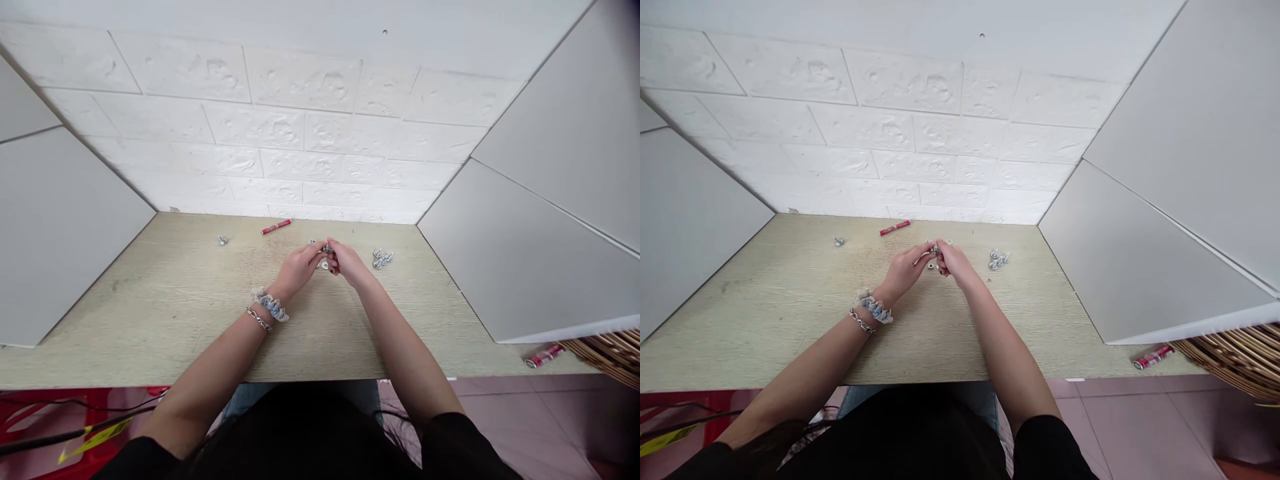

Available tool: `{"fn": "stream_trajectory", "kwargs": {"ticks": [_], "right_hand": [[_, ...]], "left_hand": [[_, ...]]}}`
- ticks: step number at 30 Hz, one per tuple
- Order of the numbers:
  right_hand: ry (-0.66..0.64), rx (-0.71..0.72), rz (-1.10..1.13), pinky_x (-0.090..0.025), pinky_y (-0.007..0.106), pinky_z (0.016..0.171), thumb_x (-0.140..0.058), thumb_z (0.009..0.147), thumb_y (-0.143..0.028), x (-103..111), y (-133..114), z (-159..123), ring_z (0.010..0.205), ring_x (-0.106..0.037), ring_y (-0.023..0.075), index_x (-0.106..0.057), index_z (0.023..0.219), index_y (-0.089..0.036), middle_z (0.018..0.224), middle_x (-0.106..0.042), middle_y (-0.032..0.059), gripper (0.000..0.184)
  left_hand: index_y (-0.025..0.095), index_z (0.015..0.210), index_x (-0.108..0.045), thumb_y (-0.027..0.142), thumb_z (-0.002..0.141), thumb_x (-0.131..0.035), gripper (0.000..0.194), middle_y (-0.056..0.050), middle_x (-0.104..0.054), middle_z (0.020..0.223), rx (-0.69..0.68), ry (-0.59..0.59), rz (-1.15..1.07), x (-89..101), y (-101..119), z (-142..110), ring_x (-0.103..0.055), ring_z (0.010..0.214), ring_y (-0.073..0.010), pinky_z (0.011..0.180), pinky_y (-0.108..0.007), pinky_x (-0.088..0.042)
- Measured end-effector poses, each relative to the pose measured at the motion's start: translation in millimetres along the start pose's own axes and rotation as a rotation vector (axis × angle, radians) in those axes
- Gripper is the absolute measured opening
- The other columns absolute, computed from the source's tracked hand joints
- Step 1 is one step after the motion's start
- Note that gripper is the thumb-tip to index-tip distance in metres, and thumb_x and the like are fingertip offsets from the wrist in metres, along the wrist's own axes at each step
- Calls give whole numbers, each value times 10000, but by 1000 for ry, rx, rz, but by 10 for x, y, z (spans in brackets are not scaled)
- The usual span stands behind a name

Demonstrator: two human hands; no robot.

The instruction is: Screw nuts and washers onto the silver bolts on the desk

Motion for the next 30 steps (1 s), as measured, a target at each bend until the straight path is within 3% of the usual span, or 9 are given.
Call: {"fn": "stream_trajectory", "kwargs": {"ticks": [3,7,12,16,18,21,25,30], "right_hand": [[-55,47,92,-282,197,381,-495,755,-443,-12,-20,9,384,-367,69,-418,649,-197,440,-368,-65,279],[-76,49,233,-303,187,416,-533,682,-290,-3,-73,-27,425,-396,67,-426,723,-200,483,-412,-71,146],[-51,34,284,-307,188,423,-482,587,-164,-11,-134,-68,460,-452,76,-393,773,-213,559,-471,-67,212],[-13,2,271,-330,200,427,-469,699,-352,-23,-88,-32,481,-505,94,-394,796,-224,608,-522,-48,178],[8,-53,214,-318,206,409,-390,749,-545,-17,-28,-1,452,-496,97,-423,756,-209,566,-512,-29,338],[-2,-135,111,-298,213,385,-257,725,-728,-7,57,35,404,-462,99,-454,656,-187,474,-466,-9,579],[-32,-186,52,-294,218,372,-255,706,-761,-6,101,45,374,-429,97,-437,576,-186,427,-431,-7,617],[-63,-197,43,-309,225,377,-292,722,-735,-26,96,27,361,-407,90,-431,544,-186,423,-423,-6,594]], "left_hand": [[191,1080,-567,270,876,-425,262,-42,-671,955,40,4,-13,9,-28,5,-627,835,-123,734,-224,-492],[186,1070,-575,275,868,-443,257,-44,-673,953,-2,25,10,-9,-40,-9,-629,820,-118,724,-216,-493],[193,1083,-570,277,865,-450,262,-45,-670,971,-17,29,0,-26,-39,-17,-633,827,-116,726,-209,-499],[197,1104,-557,257,869,-441,268,-47,-664,997,2,14,-10,-7,-20,-11,-632,851,-116,741,-210,-506],[205,1132,-537,246,873,-430,283,-51,-656,1023,-33,-2,-1,-4,8,-15,-629,872,-117,756,-220,-509],[202,1169,-505,195,873,-417,309,-66,-631,1084,-191,-27,33,-5,81,-35,-607,953,-124,816,-254,-506],[181,1183,-484,120,859,-407,339,-82,-610,1123,-352,-1,85,27,132,-60,-570,1036,-132,873,-292,-493],[174,1174,-489,119,856,-417,331,-87,-607,1126,-335,31,88,55,98,-62,-565,1044,-133,880,-290,-491]]}}
Point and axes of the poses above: each hand's wrist, its own z-axis towards the middle knuckle, its own x-axis out of the back of the hand, y = z × x, the point moved 4 cm from there along z, towards the middle knuckle
